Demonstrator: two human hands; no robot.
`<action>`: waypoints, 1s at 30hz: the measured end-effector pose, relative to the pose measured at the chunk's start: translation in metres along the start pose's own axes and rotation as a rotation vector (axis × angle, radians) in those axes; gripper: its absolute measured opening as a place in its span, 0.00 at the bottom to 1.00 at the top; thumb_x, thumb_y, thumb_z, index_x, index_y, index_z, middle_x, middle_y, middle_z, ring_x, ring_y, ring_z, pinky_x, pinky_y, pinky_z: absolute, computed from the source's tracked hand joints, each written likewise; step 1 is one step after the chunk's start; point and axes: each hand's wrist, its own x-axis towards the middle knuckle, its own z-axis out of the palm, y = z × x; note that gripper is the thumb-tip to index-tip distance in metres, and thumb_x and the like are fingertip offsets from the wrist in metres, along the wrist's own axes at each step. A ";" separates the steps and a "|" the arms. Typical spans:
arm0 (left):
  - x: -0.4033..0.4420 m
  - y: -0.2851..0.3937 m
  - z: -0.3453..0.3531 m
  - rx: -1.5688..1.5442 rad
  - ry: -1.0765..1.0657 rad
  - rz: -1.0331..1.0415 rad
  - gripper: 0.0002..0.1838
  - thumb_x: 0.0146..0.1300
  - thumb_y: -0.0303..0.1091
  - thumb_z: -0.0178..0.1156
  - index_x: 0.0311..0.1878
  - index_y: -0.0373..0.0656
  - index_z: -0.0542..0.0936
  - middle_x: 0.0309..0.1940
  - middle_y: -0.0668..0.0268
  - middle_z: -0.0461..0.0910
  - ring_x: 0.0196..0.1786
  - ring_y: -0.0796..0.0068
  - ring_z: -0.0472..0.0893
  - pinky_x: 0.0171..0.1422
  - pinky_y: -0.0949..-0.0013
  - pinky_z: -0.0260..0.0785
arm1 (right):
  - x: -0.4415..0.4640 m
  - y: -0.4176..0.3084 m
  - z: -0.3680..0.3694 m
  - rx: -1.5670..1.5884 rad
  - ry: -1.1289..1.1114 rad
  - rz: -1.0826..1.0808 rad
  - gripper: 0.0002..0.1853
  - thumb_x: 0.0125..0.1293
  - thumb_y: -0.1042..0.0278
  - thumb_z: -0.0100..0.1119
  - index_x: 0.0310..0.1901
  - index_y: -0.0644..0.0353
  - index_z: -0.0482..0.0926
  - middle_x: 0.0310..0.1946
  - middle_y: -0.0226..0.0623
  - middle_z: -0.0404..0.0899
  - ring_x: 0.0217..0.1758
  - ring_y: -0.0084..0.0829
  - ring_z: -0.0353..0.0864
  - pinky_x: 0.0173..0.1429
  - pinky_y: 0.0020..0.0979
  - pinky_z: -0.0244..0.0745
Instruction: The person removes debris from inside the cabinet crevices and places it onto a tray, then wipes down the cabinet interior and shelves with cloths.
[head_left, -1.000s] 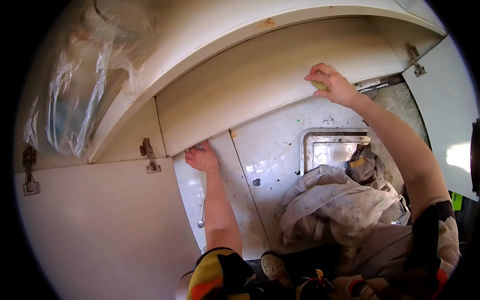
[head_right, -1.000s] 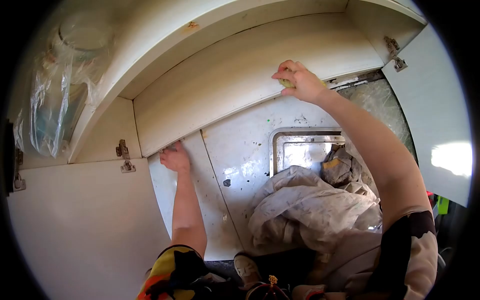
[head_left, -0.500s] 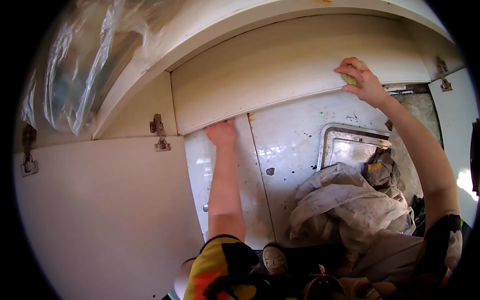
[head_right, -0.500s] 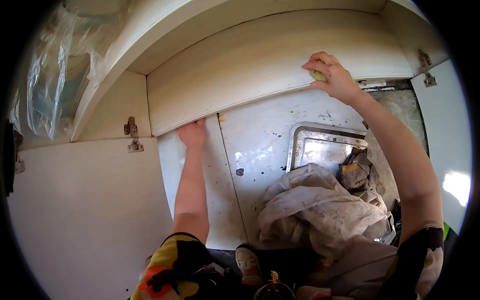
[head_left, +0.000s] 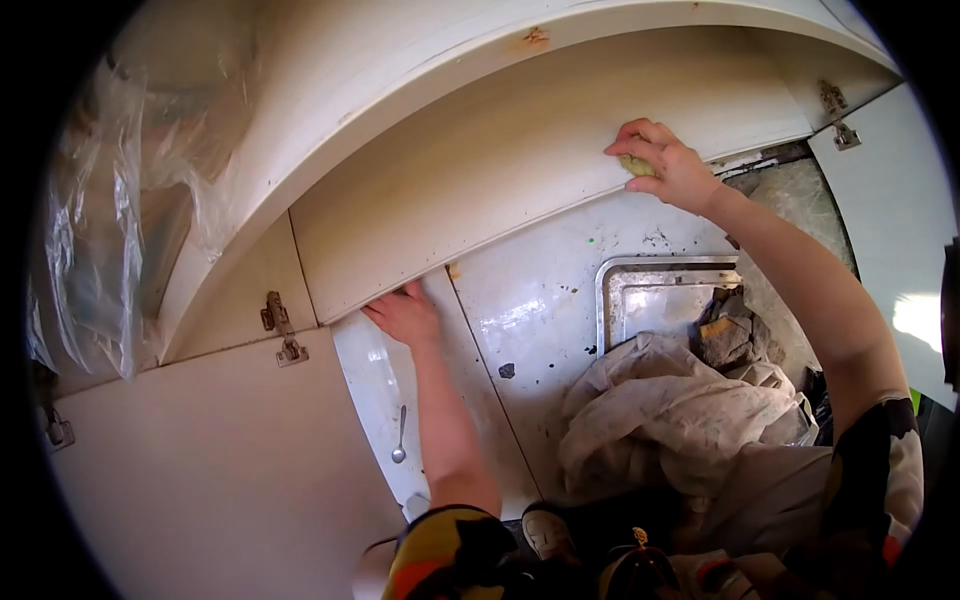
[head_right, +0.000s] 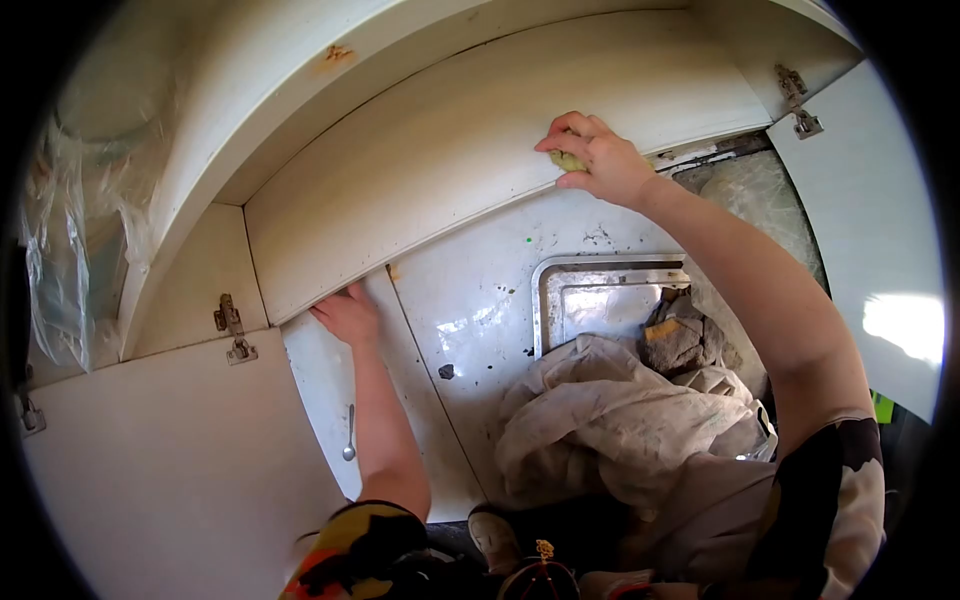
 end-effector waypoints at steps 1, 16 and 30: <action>-0.004 0.010 -0.003 -0.022 0.084 -0.038 0.29 0.61 0.46 0.56 0.60 0.37 0.69 0.60 0.52 0.68 0.66 0.49 0.59 0.72 0.56 0.48 | 0.000 -0.001 0.000 0.006 -0.010 0.009 0.23 0.52 0.65 0.65 0.52 0.45 0.75 0.54 0.29 0.66 0.60 0.35 0.66 0.63 0.34 0.68; 0.023 -0.046 0.019 0.012 -0.138 0.134 0.20 0.63 0.43 0.51 0.55 0.43 0.76 0.52 0.57 0.77 0.57 0.54 0.72 0.60 0.55 0.63 | 0.001 0.010 0.004 0.087 -0.005 0.009 0.21 0.55 0.67 0.59 0.53 0.52 0.76 0.55 0.35 0.68 0.60 0.38 0.66 0.66 0.34 0.63; -0.058 0.254 0.019 -0.336 -0.562 0.554 0.29 0.65 0.50 0.49 0.62 0.37 0.66 0.63 0.53 0.66 0.64 0.54 0.66 0.68 0.57 0.55 | 0.095 -0.121 0.120 0.090 0.095 -0.236 0.19 0.54 0.75 0.52 0.50 0.58 0.76 0.61 0.36 0.67 0.63 0.38 0.66 0.68 0.37 0.59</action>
